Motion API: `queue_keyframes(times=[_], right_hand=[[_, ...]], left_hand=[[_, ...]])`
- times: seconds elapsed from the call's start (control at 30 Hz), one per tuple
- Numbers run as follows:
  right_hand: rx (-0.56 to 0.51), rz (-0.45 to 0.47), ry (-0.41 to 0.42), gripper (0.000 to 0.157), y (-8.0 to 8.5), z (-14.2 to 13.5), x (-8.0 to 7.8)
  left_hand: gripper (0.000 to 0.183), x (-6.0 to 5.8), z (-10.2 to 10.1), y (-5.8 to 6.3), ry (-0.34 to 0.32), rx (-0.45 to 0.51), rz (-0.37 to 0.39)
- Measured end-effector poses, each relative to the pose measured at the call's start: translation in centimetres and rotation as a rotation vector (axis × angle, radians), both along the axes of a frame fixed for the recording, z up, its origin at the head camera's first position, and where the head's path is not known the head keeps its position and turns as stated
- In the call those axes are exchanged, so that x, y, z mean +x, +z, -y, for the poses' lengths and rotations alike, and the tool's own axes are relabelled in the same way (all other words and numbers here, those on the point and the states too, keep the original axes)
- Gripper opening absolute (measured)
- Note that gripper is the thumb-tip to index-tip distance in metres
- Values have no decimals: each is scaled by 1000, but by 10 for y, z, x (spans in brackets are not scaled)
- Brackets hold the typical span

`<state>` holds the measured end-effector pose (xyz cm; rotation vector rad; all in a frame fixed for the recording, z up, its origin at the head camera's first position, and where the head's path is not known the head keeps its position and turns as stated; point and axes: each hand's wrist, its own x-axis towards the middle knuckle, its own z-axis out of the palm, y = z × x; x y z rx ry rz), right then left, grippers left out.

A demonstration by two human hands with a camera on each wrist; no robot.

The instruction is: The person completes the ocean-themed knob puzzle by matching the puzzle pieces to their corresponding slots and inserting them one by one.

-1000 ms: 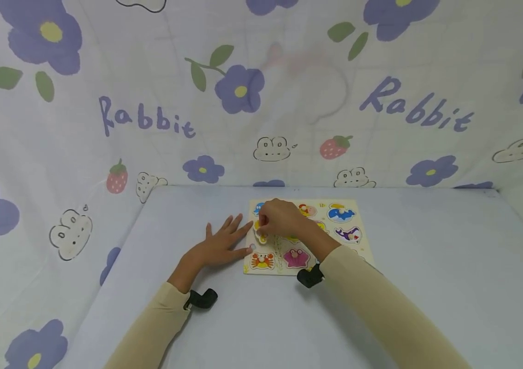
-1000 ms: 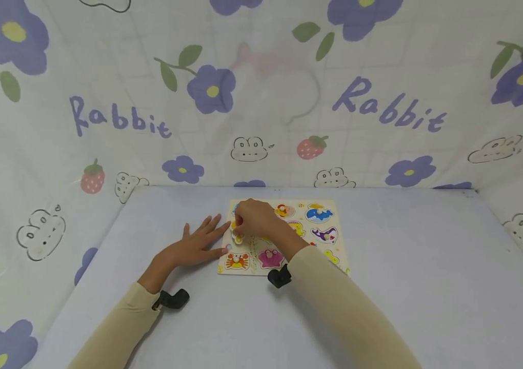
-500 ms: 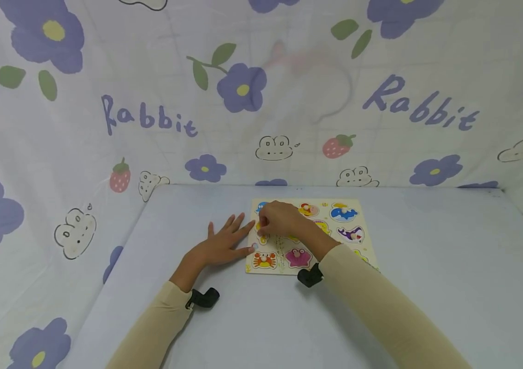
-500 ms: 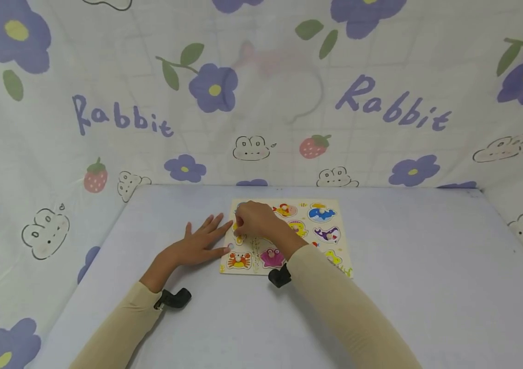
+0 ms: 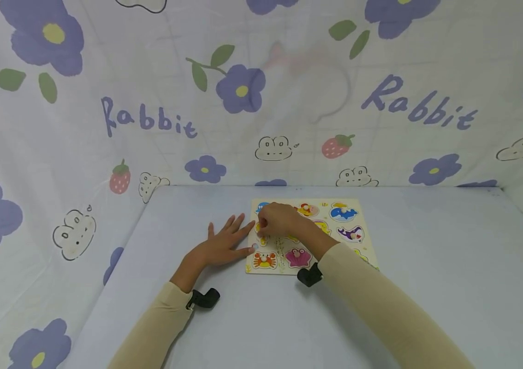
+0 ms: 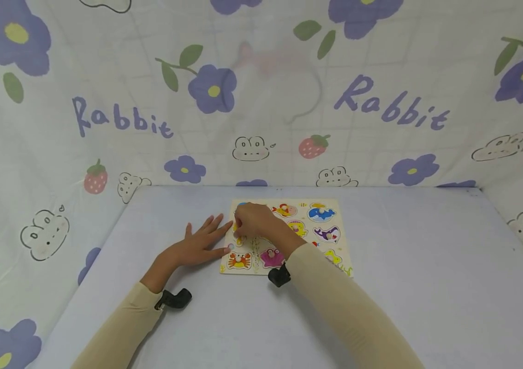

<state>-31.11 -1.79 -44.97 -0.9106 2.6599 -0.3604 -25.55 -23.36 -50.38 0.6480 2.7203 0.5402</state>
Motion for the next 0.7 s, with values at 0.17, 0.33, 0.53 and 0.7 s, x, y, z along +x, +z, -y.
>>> queue_keyframes(times=[0.17,0.33,0.53,0.7], right_hand=[[3,-2,-11,18,0,0,1],[11,-1,-37,19,-2,-1,0],[11,-5,-45,20,-3,-1,-1],[15,-10,-45,21,-5,0,0]], left_hand=[[77,1,-1,0,1,-7,-11],[76,2,-2,3,-4,-4,-6],[76,2,-2,4,-4,3,-16],[76,2,-1,2,1,-1,-5]])
